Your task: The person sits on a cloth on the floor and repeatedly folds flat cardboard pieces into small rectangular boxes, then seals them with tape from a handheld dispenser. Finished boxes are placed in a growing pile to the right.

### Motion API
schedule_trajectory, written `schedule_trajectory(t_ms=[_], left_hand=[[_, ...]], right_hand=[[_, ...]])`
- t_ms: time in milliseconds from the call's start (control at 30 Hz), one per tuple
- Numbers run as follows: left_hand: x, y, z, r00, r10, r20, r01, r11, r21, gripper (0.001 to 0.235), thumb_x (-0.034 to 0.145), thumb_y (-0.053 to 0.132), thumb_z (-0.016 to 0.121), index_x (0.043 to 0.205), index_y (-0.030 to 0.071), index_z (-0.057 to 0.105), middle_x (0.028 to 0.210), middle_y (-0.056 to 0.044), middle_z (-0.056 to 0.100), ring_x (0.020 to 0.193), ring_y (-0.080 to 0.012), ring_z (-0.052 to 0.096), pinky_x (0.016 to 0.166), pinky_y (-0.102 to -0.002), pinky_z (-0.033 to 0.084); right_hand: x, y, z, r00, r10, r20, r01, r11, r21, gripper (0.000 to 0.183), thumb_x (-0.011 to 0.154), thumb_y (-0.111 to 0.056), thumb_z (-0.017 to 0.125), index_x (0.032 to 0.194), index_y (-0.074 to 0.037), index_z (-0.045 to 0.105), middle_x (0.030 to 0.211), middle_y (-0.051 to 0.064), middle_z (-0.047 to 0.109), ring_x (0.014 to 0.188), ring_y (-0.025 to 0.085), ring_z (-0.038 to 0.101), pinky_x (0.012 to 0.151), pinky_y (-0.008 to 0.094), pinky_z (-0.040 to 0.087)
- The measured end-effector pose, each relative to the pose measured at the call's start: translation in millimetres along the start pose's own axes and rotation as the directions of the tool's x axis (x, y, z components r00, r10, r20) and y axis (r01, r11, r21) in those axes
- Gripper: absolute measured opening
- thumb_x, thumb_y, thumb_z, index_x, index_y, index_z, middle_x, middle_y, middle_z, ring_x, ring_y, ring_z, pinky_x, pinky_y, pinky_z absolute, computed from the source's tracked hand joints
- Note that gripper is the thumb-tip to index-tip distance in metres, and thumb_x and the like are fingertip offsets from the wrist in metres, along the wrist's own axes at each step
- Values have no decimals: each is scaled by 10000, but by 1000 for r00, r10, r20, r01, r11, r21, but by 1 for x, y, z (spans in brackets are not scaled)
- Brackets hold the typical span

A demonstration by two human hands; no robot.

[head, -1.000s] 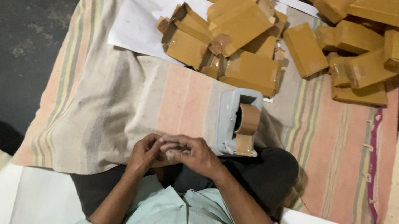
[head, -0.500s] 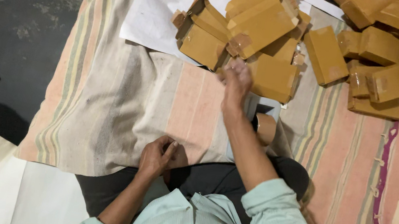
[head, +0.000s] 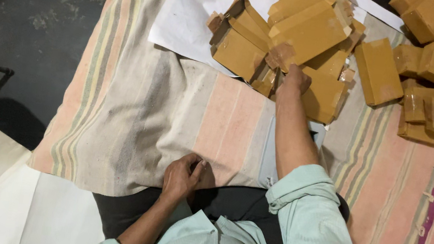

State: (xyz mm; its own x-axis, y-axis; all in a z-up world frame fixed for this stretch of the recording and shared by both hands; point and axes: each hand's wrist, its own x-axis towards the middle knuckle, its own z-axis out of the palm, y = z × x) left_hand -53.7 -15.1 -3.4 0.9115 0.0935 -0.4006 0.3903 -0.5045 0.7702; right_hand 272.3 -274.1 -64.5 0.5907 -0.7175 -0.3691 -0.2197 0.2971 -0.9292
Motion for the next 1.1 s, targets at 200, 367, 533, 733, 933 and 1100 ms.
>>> schedule_trajectory(t_ms=[200, 367, 533, 733, 933, 1100], left_hand=[[3, -3, 1, 1000, 12, -1, -12, 1000, 19, 331, 918, 382, 651, 969, 71, 750, 737, -166, 716, 691, -336, 700, 686, -455, 536], [3, 0, 1, 1000, 15, 1, -15, 1000, 22, 338, 913, 388, 652, 972, 69, 746, 750, -161, 720, 699, -335, 702, 684, -456, 540], [1, 7, -5, 1000, 3, -2, -3, 1000, 18, 337, 914, 388, 659, 963, 67, 749, 753, -151, 735, 699, -316, 702, 689, -440, 539], [-5, 8, -11, 968, -201, 150, 240, 915, -325, 363, 948, 409, 645, 959, 64, 758, 752, -83, 743, 703, -228, 708, 582, -385, 564], [-2, -7, -22, 991, 38, -128, -124, 618, -776, 454, 1004, 387, 559, 1304, 47, 565, 1073, -121, 719, 926, -202, 758, 766, -318, 670], [3, -7, -21, 990, -25, -138, -74, 740, -669, 506, 943, 319, 652, 1329, 16, 531, 1115, -150, 671, 948, -233, 721, 741, -368, 616]], right_hand=[[30, 24, -3, 1000, 21, 9, -20, 994, -109, 199, 829, -102, 769, 858, 73, 679, 765, 127, 617, 602, 191, 508, 516, 376, 423], [39, 19, 11, 994, -89, 61, 88, 996, 26, 172, 769, -52, 816, 844, 40, 691, 812, 90, 707, 655, 158, 642, 574, 335, 550], [-6, -33, 11, 958, -263, 114, 258, 964, 60, 210, 887, -64, 760, 857, 2, 562, 787, 80, 553, 666, 180, 474, 573, 353, 383], [-140, -99, -47, 464, -732, 498, 881, 441, -172, 112, 933, -86, 683, 981, -8, 619, 869, 65, 649, 736, 168, 613, 646, 359, 527], [-289, -58, -127, -4, -256, 967, 988, -152, -36, 93, 879, -80, 632, 955, -25, 635, 865, 149, 600, 735, 259, 623, 567, 378, 538], [-345, -22, -180, -47, 62, 997, 998, 31, 45, 211, 836, -252, 742, 921, -67, 686, 877, 120, 643, 837, 298, 657, 751, 442, 540]])
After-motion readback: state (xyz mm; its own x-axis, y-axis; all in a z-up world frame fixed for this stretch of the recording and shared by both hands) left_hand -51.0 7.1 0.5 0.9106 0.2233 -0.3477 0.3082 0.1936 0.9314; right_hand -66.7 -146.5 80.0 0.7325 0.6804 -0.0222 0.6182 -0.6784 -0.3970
